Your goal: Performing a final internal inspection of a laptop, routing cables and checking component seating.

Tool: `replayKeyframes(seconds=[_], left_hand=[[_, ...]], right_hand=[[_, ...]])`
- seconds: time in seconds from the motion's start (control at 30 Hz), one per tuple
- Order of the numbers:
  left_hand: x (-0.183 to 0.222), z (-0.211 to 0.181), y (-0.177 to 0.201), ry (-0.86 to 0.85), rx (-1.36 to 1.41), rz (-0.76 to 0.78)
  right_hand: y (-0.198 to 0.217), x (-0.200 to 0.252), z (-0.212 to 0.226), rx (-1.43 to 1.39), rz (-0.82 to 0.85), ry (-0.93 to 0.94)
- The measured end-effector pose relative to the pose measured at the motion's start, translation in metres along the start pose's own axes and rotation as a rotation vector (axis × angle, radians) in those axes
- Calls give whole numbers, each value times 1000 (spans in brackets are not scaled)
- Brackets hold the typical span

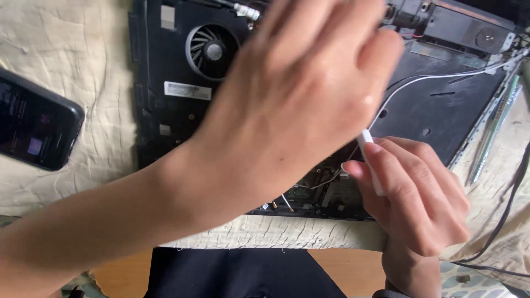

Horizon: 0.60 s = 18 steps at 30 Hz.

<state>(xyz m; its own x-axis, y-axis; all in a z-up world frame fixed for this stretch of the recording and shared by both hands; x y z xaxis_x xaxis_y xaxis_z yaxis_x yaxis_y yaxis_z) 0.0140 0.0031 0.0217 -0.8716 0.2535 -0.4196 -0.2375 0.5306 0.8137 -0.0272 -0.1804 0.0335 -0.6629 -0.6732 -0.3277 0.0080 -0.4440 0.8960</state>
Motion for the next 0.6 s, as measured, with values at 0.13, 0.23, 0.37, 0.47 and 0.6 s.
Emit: replayKeyframes(seconds=[0.13, 0.23, 0.37, 0.47, 0.6], left_hand=[[-3, 3, 2, -32, -68, 150], [-8, 2, -12, -186, 55, 221], [-18, 0, -22, -437, 69, 262], [-28, 2, -23, -487, 75, 315], [-39, 2, -22, -550, 52, 428]], right_hand=[[6, -9, 7, -35, 38, -107], [6, -12, 3, -52, 18, -91], [7, -8, -4, -32, -32, 5], [9, -7, -6, -19, -2, -4], [9, -7, -9, -23, -19, 31]])
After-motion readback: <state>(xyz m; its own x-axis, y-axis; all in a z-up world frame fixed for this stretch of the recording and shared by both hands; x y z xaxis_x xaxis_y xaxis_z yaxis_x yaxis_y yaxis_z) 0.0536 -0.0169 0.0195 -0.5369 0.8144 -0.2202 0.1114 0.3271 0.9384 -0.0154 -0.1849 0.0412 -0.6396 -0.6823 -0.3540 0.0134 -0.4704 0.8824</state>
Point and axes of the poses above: each hand's wrist, its own x-axis away from the middle knuckle, its own y-axis out of the back of the hand, z = x × y, the point moved 2 cm from there along -x, towards the middle knuckle, and after that the axes turned 5 degrees about x, right-handed, at the moved point
